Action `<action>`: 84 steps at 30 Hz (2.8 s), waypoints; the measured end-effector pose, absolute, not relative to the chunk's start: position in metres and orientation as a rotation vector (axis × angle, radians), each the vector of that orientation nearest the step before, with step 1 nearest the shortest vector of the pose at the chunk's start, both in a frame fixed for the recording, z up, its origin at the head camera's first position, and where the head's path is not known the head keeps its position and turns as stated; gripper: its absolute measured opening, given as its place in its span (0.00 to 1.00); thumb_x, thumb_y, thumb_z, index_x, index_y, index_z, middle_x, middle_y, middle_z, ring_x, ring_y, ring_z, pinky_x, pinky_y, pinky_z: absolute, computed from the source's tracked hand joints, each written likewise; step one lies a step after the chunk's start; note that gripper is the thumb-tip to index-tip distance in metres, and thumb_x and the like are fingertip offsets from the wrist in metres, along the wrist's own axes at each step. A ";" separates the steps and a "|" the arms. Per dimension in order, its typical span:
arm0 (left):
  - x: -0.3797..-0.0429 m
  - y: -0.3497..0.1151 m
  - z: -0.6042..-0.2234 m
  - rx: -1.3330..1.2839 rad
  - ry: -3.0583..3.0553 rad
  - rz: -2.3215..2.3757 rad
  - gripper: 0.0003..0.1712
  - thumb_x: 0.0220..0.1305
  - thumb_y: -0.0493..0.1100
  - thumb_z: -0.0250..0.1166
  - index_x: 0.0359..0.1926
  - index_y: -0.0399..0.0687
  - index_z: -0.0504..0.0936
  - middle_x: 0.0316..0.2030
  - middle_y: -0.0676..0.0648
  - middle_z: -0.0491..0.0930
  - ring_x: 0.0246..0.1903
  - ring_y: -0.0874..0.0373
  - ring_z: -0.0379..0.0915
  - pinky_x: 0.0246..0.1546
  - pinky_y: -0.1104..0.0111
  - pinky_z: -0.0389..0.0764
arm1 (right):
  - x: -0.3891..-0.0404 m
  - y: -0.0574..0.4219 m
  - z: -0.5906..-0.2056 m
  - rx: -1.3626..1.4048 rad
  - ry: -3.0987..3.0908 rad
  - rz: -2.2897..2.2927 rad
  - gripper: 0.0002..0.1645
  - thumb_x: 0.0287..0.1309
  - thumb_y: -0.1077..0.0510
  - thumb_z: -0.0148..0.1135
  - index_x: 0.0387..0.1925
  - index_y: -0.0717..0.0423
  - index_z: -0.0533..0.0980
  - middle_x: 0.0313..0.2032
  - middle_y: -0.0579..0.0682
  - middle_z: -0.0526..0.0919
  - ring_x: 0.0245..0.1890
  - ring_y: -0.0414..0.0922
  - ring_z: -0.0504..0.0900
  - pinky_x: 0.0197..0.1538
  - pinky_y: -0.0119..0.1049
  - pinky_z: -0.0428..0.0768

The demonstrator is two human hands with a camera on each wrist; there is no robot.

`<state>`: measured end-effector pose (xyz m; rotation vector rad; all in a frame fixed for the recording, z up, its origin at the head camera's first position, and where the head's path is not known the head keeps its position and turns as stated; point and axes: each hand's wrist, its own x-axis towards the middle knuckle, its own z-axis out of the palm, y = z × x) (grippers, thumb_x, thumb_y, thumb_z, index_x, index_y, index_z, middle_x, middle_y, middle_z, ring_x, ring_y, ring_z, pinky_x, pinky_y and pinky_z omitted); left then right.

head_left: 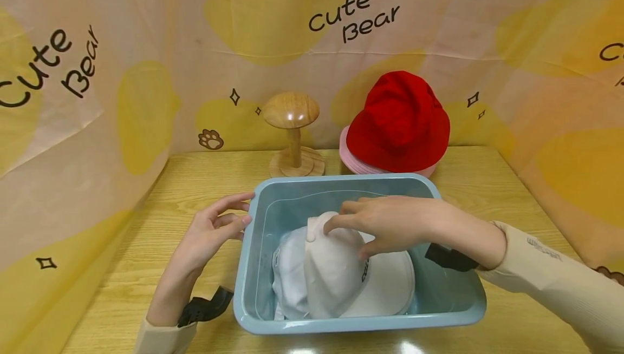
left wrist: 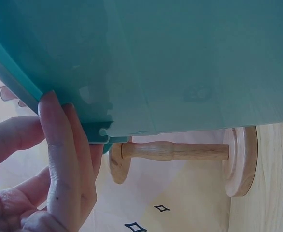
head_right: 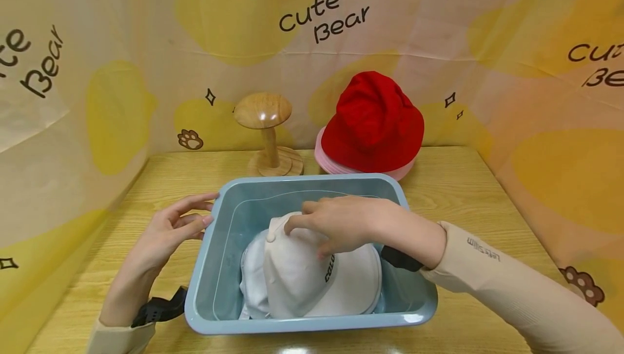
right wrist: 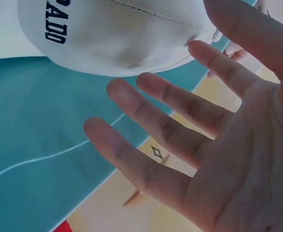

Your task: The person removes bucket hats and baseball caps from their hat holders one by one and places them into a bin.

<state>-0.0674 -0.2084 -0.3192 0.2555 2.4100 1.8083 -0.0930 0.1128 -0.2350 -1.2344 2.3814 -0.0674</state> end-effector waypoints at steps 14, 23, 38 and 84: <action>-0.069 -0.211 -0.323 0.249 2.396 1.830 0.27 0.66 0.43 0.62 0.65 0.45 0.70 0.51 0.44 0.74 0.35 0.61 0.83 0.37 0.62 0.86 | -0.099 0.096 -0.247 -1.237 2.294 -0.043 0.36 0.56 0.52 0.68 0.63 0.31 0.65 0.53 0.41 0.73 0.46 0.38 0.73 0.49 0.34 0.77; -0.067 -0.209 -0.321 0.262 2.421 1.814 0.26 0.66 0.43 0.62 0.64 0.44 0.71 0.51 0.39 0.73 0.34 0.60 0.83 0.37 0.64 0.86 | -0.100 0.088 -0.256 -1.232 2.285 -0.051 0.37 0.54 0.53 0.70 0.63 0.31 0.65 0.49 0.42 0.70 0.38 0.36 0.72 0.45 0.31 0.75; -0.066 -0.208 -0.320 0.263 2.426 1.810 0.26 0.66 0.43 0.62 0.64 0.44 0.71 0.51 0.40 0.74 0.34 0.60 0.83 0.37 0.64 0.86 | -0.100 0.073 -0.275 -1.219 2.311 0.023 0.38 0.55 0.57 0.69 0.63 0.29 0.64 0.52 0.45 0.70 0.43 0.42 0.76 0.43 0.30 0.77; -0.069 -0.209 -0.321 0.248 2.396 1.826 0.27 0.66 0.42 0.62 0.64 0.44 0.71 0.52 0.38 0.73 0.35 0.61 0.83 0.37 0.64 0.86 | -0.116 0.051 -0.304 -1.175 2.147 -0.002 0.36 0.57 0.59 0.64 0.62 0.27 0.65 0.51 0.44 0.71 0.44 0.40 0.71 0.40 0.29 0.74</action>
